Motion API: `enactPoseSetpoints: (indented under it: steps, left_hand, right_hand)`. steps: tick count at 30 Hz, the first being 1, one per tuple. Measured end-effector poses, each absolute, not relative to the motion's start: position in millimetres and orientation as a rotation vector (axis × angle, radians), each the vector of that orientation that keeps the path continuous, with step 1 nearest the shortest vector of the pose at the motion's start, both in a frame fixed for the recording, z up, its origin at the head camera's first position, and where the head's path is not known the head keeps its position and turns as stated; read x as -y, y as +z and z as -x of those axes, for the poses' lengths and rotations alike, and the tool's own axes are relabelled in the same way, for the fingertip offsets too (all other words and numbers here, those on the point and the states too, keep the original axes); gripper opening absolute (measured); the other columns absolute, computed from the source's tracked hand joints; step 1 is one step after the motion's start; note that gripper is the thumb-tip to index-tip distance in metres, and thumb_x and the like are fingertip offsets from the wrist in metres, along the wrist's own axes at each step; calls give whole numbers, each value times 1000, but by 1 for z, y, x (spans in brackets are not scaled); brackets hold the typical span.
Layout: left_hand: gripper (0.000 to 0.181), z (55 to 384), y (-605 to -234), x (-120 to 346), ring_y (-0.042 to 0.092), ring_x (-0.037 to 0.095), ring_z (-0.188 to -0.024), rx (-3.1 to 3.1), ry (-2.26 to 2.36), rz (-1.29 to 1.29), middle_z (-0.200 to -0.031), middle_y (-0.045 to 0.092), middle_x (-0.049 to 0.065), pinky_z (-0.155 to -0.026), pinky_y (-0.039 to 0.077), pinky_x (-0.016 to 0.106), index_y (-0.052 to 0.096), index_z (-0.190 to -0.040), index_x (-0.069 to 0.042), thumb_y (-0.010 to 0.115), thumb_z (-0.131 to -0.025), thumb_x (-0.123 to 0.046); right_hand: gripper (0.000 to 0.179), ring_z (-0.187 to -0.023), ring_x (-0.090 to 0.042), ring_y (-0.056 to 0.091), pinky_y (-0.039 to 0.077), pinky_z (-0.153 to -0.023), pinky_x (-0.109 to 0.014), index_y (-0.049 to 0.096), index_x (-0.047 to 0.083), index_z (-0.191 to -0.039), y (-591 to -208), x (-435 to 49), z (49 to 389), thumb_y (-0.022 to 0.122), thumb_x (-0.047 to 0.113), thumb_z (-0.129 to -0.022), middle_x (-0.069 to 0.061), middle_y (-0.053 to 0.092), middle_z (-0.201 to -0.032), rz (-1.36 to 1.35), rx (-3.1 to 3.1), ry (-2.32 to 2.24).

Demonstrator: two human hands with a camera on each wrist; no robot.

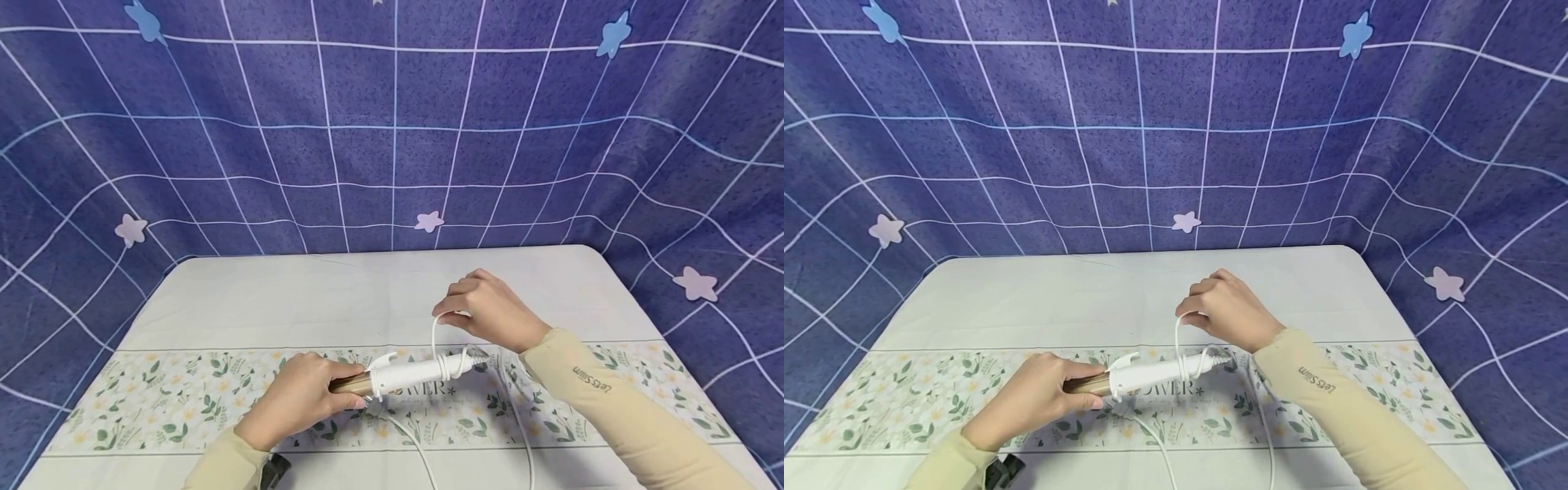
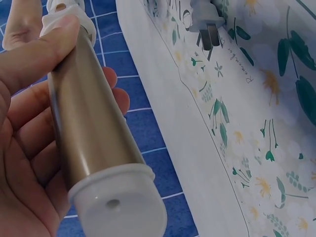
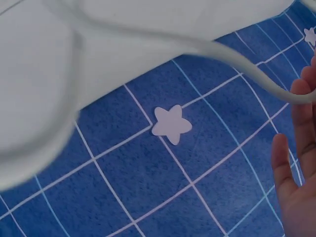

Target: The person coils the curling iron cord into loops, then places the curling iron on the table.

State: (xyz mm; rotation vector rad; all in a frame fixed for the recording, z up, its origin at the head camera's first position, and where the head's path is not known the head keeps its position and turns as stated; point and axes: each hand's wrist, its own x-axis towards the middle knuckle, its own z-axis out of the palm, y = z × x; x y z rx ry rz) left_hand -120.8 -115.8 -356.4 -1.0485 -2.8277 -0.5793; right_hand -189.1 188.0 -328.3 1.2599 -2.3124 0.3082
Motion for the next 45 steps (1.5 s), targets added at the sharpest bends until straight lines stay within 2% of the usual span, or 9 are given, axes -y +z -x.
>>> enactPoseSetpoints:
  steps: [5, 13, 19, 35, 40, 45]
  left_hand:
    - [33, 121, -357, 114, 43, -4, -51, 2812, -553, 1022, -75, 65, -15, -50, 36, 21, 71, -99, -28, 71, -71, -46]
    - [40, 120, -359, 111, 40, -3, -49, 2851, -517, 885, -77, 67, -8, -49, 33, 20, 71, -102, -22, 73, -69, -46]
    - [42, 120, -361, 111, 39, -3, -46, 2871, -555, 780, -69, 64, -9, -47, 34, 19, 70, -101, -18, 76, -67, -42]
    - [36, 120, -363, 108, 43, -4, -48, 2880, -660, 596, -66, 61, -13, -47, 36, 20, 69, -94, -21, 80, -64, -38]
    - [36, 120, -362, 107, 44, -4, -49, 2865, -690, 560, -68, 62, -11, -48, 37, 20, 70, -94, -20, 81, -64, -36]
    - [44, 119, -364, 107, 43, -3, -47, 2872, -653, 552, -72, 65, -9, -45, 35, 20, 69, -103, -17, 79, -65, -38]
  right_hand:
    - [12, -72, -7, 57, 38, -81, -29, 72, 21, -85, -324, -186, 185, 75, 24, -73, 12, 62, -77, -1240, 2298, 287]
    - [9, -73, -9, 57, 40, -80, -29, 71, 17, -87, -316, -181, 177, 69, 20, -79, 8, 62, -77, -1258, 2212, 240]
    - [9, -73, -9, 57, 41, -81, -28, 70, 17, -89, -312, -177, 172, 66, 21, -82, 8, 63, -78, -1259, 2159, 253]
    - [9, -68, -10, 54, 43, -75, -27, 69, 13, -86, -309, -169, 166, 64, 20, -83, 7, 63, -73, -1271, 2059, 239]
    - [9, -69, -10, 54, 43, -70, -25, 70, 13, -87, -309, -169, 164, 65, 19, -83, 7, 63, -73, -1289, 2062, 231]
    - [9, -66, -9, 53, 41, -62, -23, 70, 15, -88, -309, -168, 162, 65, 20, -83, 7, 62, -73, -1298, 2066, 226]
